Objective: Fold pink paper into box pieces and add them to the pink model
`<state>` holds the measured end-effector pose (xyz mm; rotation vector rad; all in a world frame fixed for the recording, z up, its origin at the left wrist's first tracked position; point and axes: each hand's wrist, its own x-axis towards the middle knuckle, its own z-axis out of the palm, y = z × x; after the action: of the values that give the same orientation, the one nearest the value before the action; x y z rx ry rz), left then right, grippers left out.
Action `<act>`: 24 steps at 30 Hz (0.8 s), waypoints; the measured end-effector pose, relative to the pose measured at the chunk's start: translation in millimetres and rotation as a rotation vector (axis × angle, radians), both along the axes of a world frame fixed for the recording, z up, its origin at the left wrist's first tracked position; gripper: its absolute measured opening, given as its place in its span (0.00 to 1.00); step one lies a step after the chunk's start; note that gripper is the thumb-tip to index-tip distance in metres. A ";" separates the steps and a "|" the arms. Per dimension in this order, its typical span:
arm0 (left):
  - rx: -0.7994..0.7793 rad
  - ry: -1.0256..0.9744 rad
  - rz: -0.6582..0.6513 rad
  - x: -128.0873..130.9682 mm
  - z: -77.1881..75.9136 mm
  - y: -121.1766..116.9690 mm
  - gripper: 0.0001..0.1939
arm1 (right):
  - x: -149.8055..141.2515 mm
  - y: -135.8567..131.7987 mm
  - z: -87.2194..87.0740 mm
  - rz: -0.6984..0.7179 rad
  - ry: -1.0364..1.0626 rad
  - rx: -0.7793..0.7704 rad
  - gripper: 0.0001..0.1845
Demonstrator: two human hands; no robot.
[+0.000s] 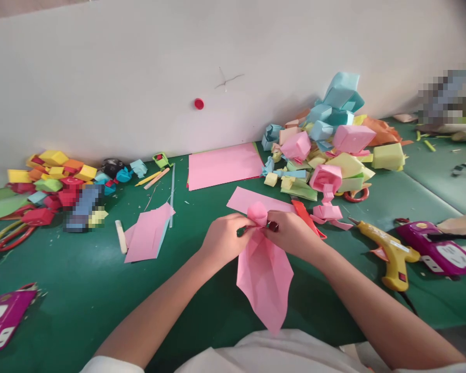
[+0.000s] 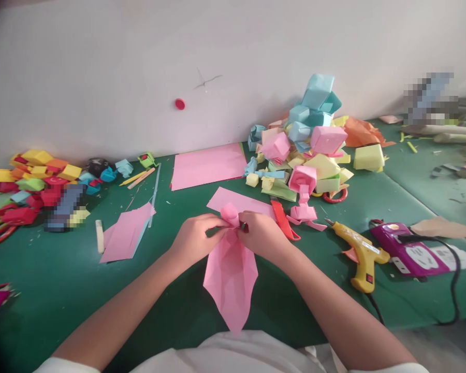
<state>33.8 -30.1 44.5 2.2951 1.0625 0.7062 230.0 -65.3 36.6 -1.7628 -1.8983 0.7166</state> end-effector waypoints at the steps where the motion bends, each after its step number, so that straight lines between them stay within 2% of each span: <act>1: -0.030 -0.016 -0.019 0.2 0.9 -0.7 0.07 | 0.8 0.8 -0.6 -0.023 0.003 -0.003 0.07; 5: -0.219 -0.157 -0.038 -0.4 4.8 -0.3 0.09 | 4.2 3.5 -0.3 -0.117 0.027 -0.020 0.08; 12: -0.529 -0.422 0.136 -5.6 2.4 14.0 0.10 | 4.1 3.1 0.3 -0.175 0.104 -0.029 0.12; 17: -0.666 -0.578 0.173 -4.5 -2.0 12.8 0.17 | 7.5 5.4 -0.1 -0.216 0.153 0.001 0.08; 18: -0.666 -0.558 0.166 -4.6 -3.0 12.0 0.18 | 8.5 6.0 0.1 -0.218 0.164 0.007 0.08; 20: -0.562 -0.422 0.138 -5.8 -4.9 10.6 0.16 | 9.9 6.8 0.6 -0.215 0.184 0.018 0.07; 24: -0.205 -0.172 0.144 -9.1 -6.9 7.1 0.07 | 10.8 7.2 0.7 -0.210 0.204 0.029 0.06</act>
<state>24.7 -23.1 37.6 1.9632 1.1695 0.7961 240.8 -58.1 37.3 -1.7647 -1.5567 0.7553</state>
